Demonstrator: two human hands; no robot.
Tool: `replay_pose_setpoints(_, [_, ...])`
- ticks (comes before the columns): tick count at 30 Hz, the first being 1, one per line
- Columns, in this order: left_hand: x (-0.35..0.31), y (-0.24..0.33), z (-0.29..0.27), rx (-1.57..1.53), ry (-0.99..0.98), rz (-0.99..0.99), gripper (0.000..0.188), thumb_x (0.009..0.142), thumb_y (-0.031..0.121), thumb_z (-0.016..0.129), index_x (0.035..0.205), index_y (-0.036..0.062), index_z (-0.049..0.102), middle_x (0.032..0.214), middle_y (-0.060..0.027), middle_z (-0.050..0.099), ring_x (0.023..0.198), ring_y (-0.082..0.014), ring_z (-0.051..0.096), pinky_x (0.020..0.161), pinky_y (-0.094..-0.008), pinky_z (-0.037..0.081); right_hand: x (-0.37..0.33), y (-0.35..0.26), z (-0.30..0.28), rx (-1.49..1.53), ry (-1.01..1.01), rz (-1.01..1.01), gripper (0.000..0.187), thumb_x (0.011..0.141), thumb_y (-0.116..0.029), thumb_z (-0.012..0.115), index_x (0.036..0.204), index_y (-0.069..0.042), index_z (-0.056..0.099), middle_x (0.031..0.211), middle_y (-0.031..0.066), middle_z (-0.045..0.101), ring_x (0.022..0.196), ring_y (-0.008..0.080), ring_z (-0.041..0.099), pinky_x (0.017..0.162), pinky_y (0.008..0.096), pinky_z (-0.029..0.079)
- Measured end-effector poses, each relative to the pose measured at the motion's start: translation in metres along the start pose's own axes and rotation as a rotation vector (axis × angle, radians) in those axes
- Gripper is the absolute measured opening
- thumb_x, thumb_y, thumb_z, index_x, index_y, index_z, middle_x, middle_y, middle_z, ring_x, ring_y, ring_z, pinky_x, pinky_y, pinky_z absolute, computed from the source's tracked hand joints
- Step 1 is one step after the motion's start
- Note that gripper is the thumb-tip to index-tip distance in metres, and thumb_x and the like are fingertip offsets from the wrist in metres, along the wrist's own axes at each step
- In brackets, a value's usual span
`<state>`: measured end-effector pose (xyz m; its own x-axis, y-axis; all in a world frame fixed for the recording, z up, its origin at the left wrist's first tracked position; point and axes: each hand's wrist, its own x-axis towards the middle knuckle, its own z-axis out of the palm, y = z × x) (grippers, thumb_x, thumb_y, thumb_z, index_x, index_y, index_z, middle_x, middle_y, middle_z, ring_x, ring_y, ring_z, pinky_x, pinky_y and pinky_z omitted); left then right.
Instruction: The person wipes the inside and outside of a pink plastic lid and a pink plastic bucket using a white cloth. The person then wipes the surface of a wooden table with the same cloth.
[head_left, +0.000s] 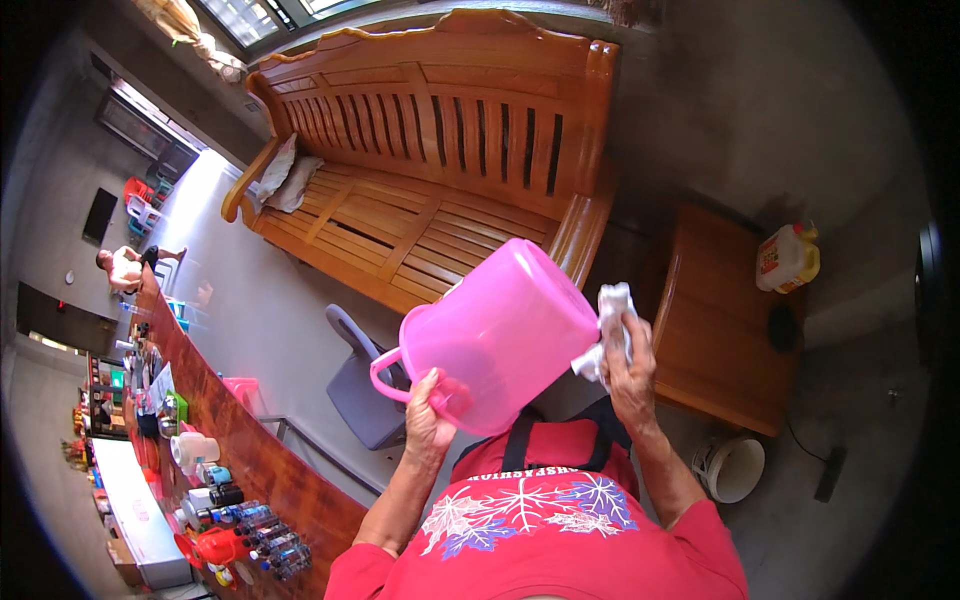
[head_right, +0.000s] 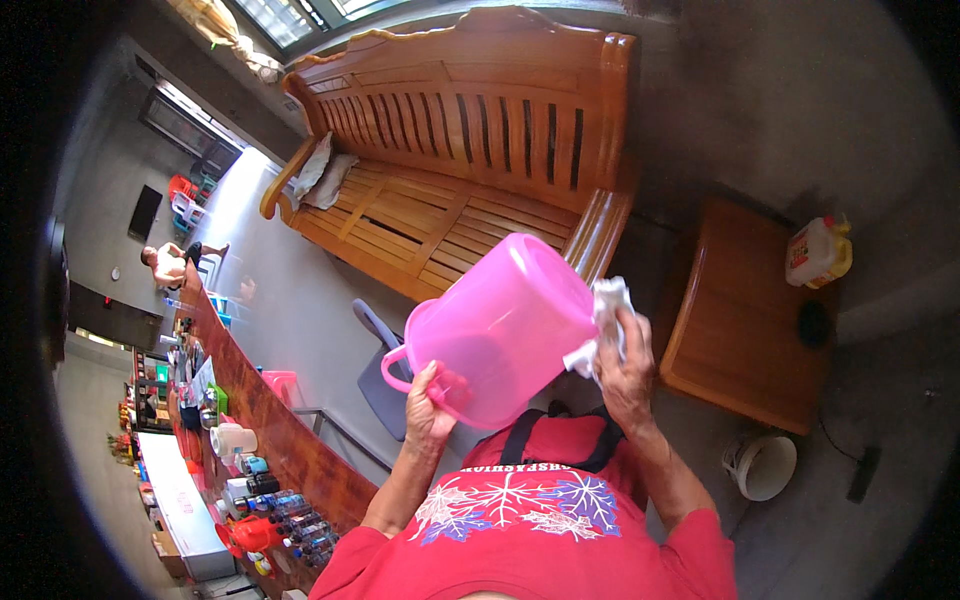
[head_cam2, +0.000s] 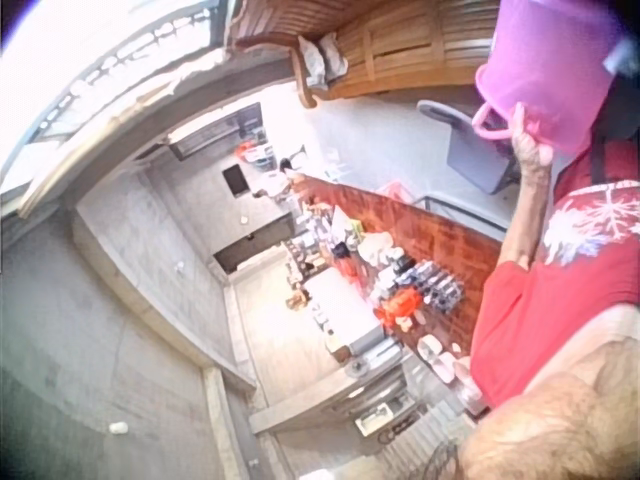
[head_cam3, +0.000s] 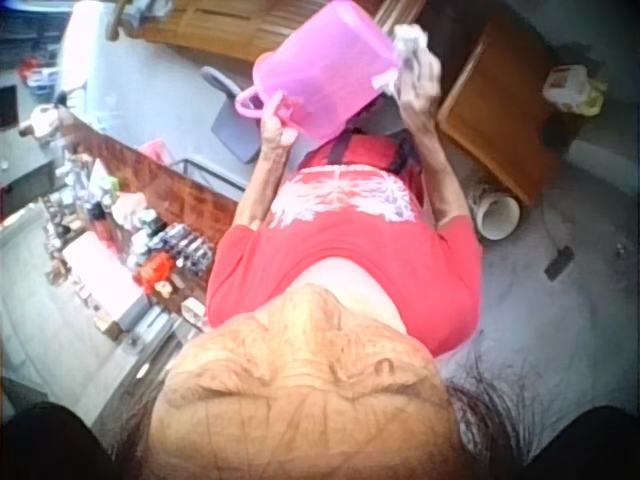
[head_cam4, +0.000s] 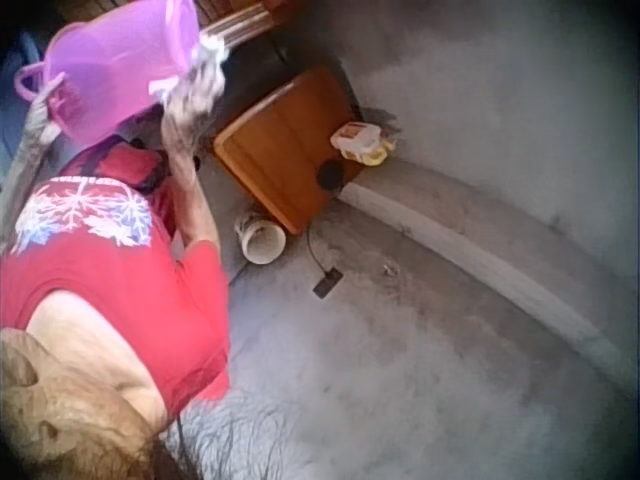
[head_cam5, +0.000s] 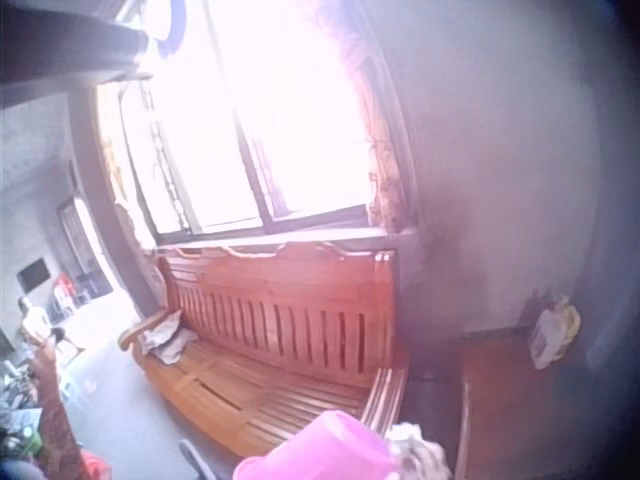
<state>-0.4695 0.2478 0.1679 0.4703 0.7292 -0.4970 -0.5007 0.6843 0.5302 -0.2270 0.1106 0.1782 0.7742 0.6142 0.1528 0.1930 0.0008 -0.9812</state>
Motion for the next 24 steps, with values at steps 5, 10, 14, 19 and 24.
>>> replay_pose_setpoints(5, [0.015, -0.014, 0.023, -0.066, -0.046, -0.033, 0.014, 0.091, 0.022, 0.057, 0.099, 0.0114, 0.057, 0.096, -0.0067, 0.063, 0.097, -0.0282, 0.062, 0.078, -0.0549, 0.051, 0.058, -0.027, 0.068, -0.592, 0.052, -0.607, 0.044, 0.072, 0.006, 0.055, 0.115, -0.006, 0.06, 0.115, 0.012, 0.053, 0.107, 0.0304, 0.045, 0.093, 0.0395, 0.035])
replay_pose_setpoints(10, [0.04, -0.02, 0.031, -0.218, -0.015, 0.107, 0.03, 0.095, 0.025, 0.05, 0.119, 0.0075, 0.053, 0.112, -0.0077, 0.061, 0.103, -0.0226, 0.058, 0.093, -0.0395, 0.047, 0.013, -0.046, 0.117, -0.382, -0.378, -0.703, 0.04, 0.074, -0.008, 0.06, 0.114, -0.012, 0.062, 0.118, 0.0128, 0.052, 0.104, 0.0293, 0.046, 0.089, 0.0403, 0.034])
replay_pose_setpoints(14, [0.056, -0.003, 0.026, -0.341, -0.344, 0.103, 0.032, 0.093, 0.03, 0.053, 0.11, 0.0032, 0.056, 0.102, -0.0094, 0.065, 0.095, -0.0216, 0.061, 0.087, -0.0346, 0.049, -0.026, -0.029, 0.122, -0.205, -0.468, -0.622, 0.041, 0.075, -0.003, 0.061, 0.115, -0.008, 0.06, 0.119, 0.0134, 0.051, 0.109, 0.0322, 0.046, 0.093, 0.0417, 0.036])
replay_pose_setpoints(19, [0.042, 0.02, 0.03, -0.348, 0.05, 0.123, 0.021, 0.086, 0.029, 0.064, 0.089, 0.0087, 0.061, 0.086, -0.0064, 0.066, 0.092, -0.024, 0.063, 0.085, -0.0506, 0.048, -0.028, 0.008, 0.092, -0.195, -0.431, -0.628, 0.031, 0.077, 0.003, 0.058, 0.107, -0.003, 0.059, 0.116, 0.0147, 0.05, 0.108, 0.0322, 0.048, 0.091, 0.0414, 0.039])
replay_pose_setpoints(24, [0.037, 0.028, 0.008, -0.455, 0.008, -0.008, 0.019, 0.091, 0.025, 0.054, 0.087, 0.0084, 0.063, 0.088, -0.0063, 0.067, 0.092, -0.0224, 0.064, 0.085, -0.0472, 0.048, -0.008, 0.041, 0.086, -0.104, -0.139, -0.27, 0.037, 0.082, -0.003, 0.053, 0.119, -0.004, 0.048, 0.108, 0.0188, 0.05, 0.1, 0.0357, 0.049, 0.089, 0.0417, 0.04])
